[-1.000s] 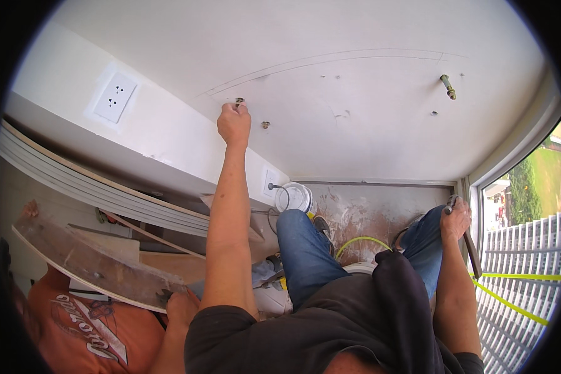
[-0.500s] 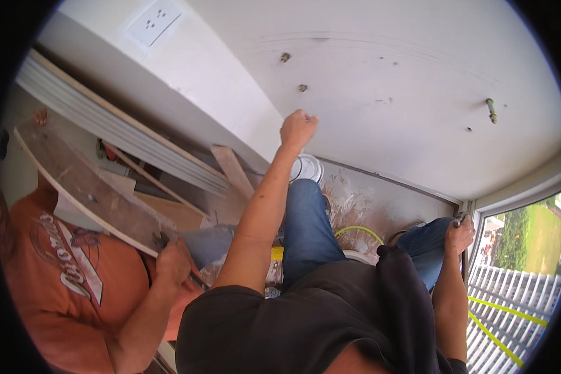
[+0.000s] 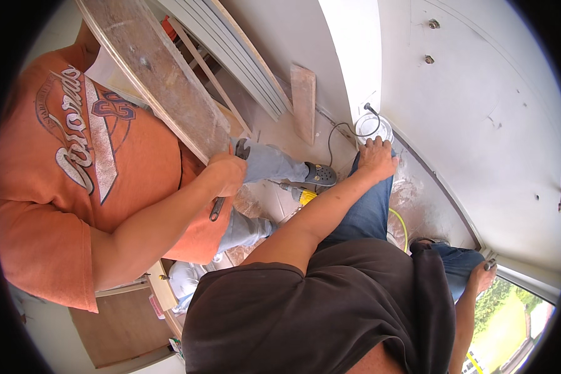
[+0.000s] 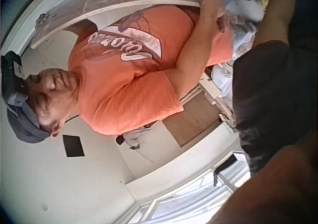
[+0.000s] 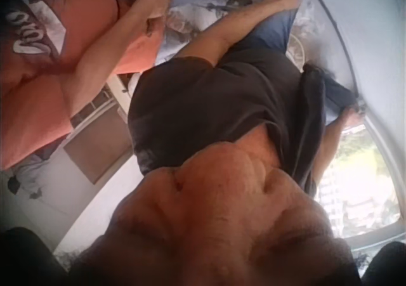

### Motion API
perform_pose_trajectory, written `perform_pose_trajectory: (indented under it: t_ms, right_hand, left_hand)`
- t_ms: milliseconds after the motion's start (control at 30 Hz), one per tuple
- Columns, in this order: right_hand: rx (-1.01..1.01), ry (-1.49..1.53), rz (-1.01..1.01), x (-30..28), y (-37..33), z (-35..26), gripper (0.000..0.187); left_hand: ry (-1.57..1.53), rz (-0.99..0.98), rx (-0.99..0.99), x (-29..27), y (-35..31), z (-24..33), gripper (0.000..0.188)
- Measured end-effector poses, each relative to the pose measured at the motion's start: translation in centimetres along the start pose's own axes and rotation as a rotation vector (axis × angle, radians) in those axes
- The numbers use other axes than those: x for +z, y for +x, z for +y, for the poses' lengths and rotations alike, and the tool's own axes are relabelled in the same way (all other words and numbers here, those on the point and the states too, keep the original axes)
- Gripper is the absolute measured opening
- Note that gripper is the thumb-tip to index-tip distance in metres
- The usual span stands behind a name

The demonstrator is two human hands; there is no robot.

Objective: The person drills holes into the ceiling using a power drill, then hammers wall anchors into the holes. Another person assists by handing over tools and materials.

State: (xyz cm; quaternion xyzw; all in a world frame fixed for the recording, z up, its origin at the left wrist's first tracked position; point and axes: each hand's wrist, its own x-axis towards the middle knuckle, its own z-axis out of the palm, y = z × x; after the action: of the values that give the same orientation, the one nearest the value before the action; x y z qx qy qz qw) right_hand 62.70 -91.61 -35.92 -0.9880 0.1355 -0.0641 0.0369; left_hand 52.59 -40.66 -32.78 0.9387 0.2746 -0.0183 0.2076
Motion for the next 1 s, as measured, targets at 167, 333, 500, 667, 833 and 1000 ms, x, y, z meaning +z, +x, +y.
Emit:
perform_pose_trajectory:
  t_ms: [167, 333, 500, 667, 833, 1000]
  right_hand:
    - [0.087, 0.005, -0.058, -1.8, -1.1, -1.9, 0.046]
    - [0.136, -0.012, -0.011, -0.6, -0.4, -0.7, 0.041]
    - [0.054, -0.050, 0.017, 0.4, -0.3, -1.1, 0.040]
    - [0.076, -0.053, 0.026, 1.3, 0.2, -1.2, 0.043]
    - [0.098, -0.081, 0.051, 1.2, 0.1, -2.4, 0.044]
    - [0.144, -0.081, -0.007, -0.9, -1.0, -5.4, 0.042]
  left_hand:
    - [-0.032, 0.038, 0.004, -0.1, 0.0, -0.4, 0.048]
    - [-0.048, 0.044, 0.015, 0.2, 0.6, -0.1, 0.047]
    - [-0.029, 0.048, 0.007, 0.4, 1.5, -1.1, 0.047]
    - [-0.019, 0.041, 0.002, 0.7, 2.3, -1.4, 0.047]
    - [-0.028, 0.030, -0.004, 0.9, 3.3, -2.2, 0.047]
    - [-0.057, -0.009, 0.017, 0.4, 4.2, -2.6, 0.048]
